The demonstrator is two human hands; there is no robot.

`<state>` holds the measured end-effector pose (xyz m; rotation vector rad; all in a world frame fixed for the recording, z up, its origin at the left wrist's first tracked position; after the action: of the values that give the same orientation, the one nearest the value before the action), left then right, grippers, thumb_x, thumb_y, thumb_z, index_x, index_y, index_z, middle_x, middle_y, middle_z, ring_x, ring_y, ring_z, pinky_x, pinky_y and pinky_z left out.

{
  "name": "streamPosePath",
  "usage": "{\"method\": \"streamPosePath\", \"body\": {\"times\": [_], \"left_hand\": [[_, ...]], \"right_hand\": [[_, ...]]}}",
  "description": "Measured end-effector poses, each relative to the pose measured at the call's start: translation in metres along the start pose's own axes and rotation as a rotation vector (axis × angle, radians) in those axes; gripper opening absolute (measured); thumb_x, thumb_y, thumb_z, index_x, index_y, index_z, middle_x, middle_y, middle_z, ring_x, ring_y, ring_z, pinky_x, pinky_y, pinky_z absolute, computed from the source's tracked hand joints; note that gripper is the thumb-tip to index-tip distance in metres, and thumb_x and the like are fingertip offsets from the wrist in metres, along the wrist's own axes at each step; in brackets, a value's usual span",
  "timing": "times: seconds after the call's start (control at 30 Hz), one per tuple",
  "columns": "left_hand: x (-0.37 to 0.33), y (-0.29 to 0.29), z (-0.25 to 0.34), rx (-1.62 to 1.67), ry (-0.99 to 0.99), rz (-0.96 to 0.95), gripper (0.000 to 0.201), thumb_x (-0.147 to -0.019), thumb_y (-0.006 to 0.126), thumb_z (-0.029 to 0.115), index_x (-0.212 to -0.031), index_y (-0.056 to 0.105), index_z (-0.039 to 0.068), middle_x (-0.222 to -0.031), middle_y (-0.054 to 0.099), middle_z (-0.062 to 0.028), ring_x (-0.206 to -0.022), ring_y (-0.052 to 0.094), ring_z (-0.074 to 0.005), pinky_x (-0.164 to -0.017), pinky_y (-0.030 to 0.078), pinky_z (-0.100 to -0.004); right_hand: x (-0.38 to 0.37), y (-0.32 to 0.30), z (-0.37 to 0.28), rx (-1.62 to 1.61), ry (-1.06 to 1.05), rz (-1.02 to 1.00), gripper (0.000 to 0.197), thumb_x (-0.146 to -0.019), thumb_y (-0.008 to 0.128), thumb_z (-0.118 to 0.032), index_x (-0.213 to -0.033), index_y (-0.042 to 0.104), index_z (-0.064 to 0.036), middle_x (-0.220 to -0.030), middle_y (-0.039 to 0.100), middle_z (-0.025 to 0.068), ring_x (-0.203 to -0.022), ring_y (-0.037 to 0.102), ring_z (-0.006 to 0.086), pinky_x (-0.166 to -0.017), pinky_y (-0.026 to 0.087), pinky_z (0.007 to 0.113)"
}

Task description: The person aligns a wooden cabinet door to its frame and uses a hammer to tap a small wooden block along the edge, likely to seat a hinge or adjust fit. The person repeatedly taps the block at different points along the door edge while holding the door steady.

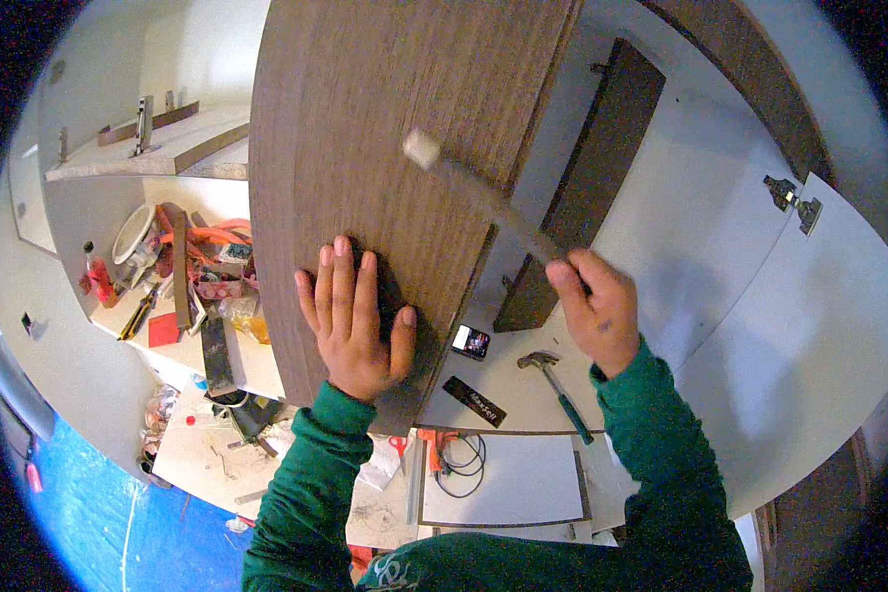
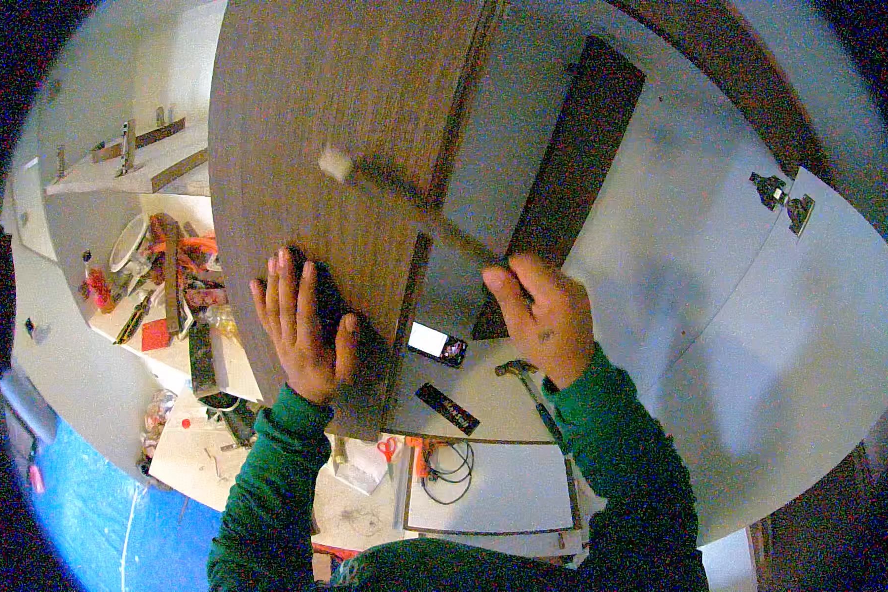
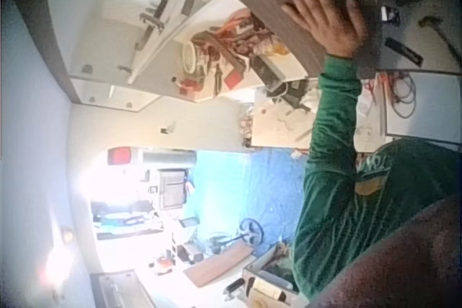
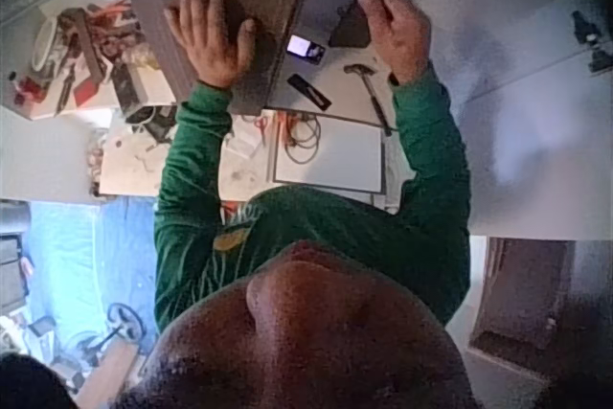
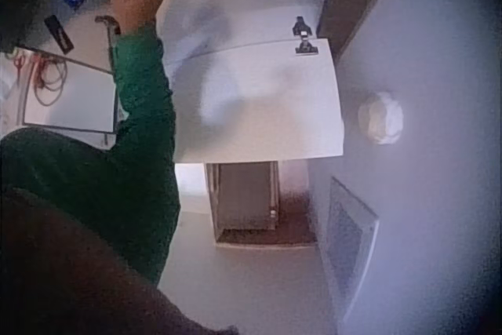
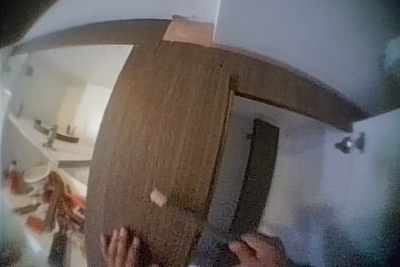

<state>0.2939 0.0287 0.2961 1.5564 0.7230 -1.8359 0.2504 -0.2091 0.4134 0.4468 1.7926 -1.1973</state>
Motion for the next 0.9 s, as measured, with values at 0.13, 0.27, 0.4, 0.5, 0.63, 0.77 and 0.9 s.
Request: {"method": "streamPosePath", "body": {"times": [0.13,0.27,0.4,0.5,0.63,0.77,0.9], "left_hand": [[0.000,0.002,0.001,-0.010,-0.011,-0.011,0.066,-0.094,0.062,0.033,-0.149,0.050,-0.002,-0.160,0.042,-0.0250,-0.152,0.034,-0.0419,-0.126,0.012,-0.0600],[0.001,0.000,0.000,0.011,-0.013,0.007,0.066,-0.094,0.062,0.033,-0.149,0.050,-0.001,-0.160,0.042,-0.0251,-0.152,0.034,-0.0420,-0.126,0.012,-0.0600],[0.000,0.000,0.000,0.003,0.007,0.007,0.066,-0.094,0.062,0.033,-0.150,0.050,-0.001,-0.160,0.042,-0.0251,-0.152,0.034,-0.0421,-0.126,0.012,-0.0597],[0.000,0.001,0.001,-0.015,0.010,0.002,0.066,-0.095,0.062,0.033,-0.150,0.049,-0.001,-0.160,0.042,-0.0250,-0.152,0.034,-0.0420,-0.126,0.012,-0.0596],[0.001,0.002,0.001,-0.009,-0.012,-0.013,0.066,-0.096,0.061,0.034,-0.151,0.048,-0.001,-0.161,0.042,-0.0249,-0.152,0.034,-0.0417,-0.126,0.012,-0.0594],[0.002,-0.001,0.000,0.013,-0.008,0.004,0.066,-0.097,0.060,0.034,-0.151,0.048,-0.001,-0.161,0.042,-0.0251,-0.152,0.034,-0.0417,-0.126,0.012,-0.0592],[0.001,-0.002,-0.001,0.020,0.007,-0.008,0.065,-0.097,0.058,0.034,-0.151,0.048,-0.002,-0.160,0.042,-0.0256,-0.152,0.035,-0.0420,-0.126,0.013,-0.0592]], "right_hand": [[-0.013,0.001,-0.001,0.016,-0.031,0.042,0.033,-0.101,0.068,-0.033,-0.085,0.060,-0.0051,-0.072,0.061,0.0192,-0.063,0.059,0.0405,-0.057,0.046,0.045],[-0.055,-0.013,0.001,-0.015,-0.018,0.102,0.033,-0.101,0.068,-0.031,-0.084,0.060,-0.0044,-0.071,0.060,0.0189,-0.062,0.059,0.0387,-0.057,0.046,0.045],[-0.021,-0.015,-0.003,0.019,0.020,0.032,0.032,-0.102,0.067,-0.030,-0.084,0.060,-0.0044,-0.069,0.058,0.0180,-0.061,0.058,0.0384,-0.057,0.046,0.045],[0.016,-0.006,0.005,0.047,0.148,-0.059,0.033,-0.102,0.067,-0.031,-0.084,0.059,-0.0046,-0.069,0.057,0.0182,-0.061,0.056,0.0384,-0.057,0.045,0.044],[-0.013,-0.005,-0.001,0.041,0.064,0.004,0.037,-0.103,0.066,-0.035,-0.082,0.056,-0.0052,-0.068,0.056,0.0185,-0.056,0.053,0.0378,-0.054,0.044,0.044],[-0.069,-0.002,-0.015,-0.057,-0.039,0.059,0.038,-0.103,0.066,-0.036,-0.083,0.055,-0.0054,-0.067,0.056,0.0182,-0.055,0.053,0.0373,-0.054,0.044,0.044],[-0.032,-0.005,-0.016,-0.064,0.003,0.077,0.036,-0.103,0.066,-0.034,-0.083,0.055,-0.0053,-0.067,0.057,0.0182,-0.056,0.056,0.0387,-0.054,0.043,0.046]]}}
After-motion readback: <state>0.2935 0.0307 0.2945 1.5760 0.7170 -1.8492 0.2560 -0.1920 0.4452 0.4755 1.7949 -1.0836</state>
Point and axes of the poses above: each hand's wrist, its own x-axis away from the middle knuckle, its own y-axis out of the palm, z = x × y, the point moved 8 cm from there along -x, towards the middle knuckle
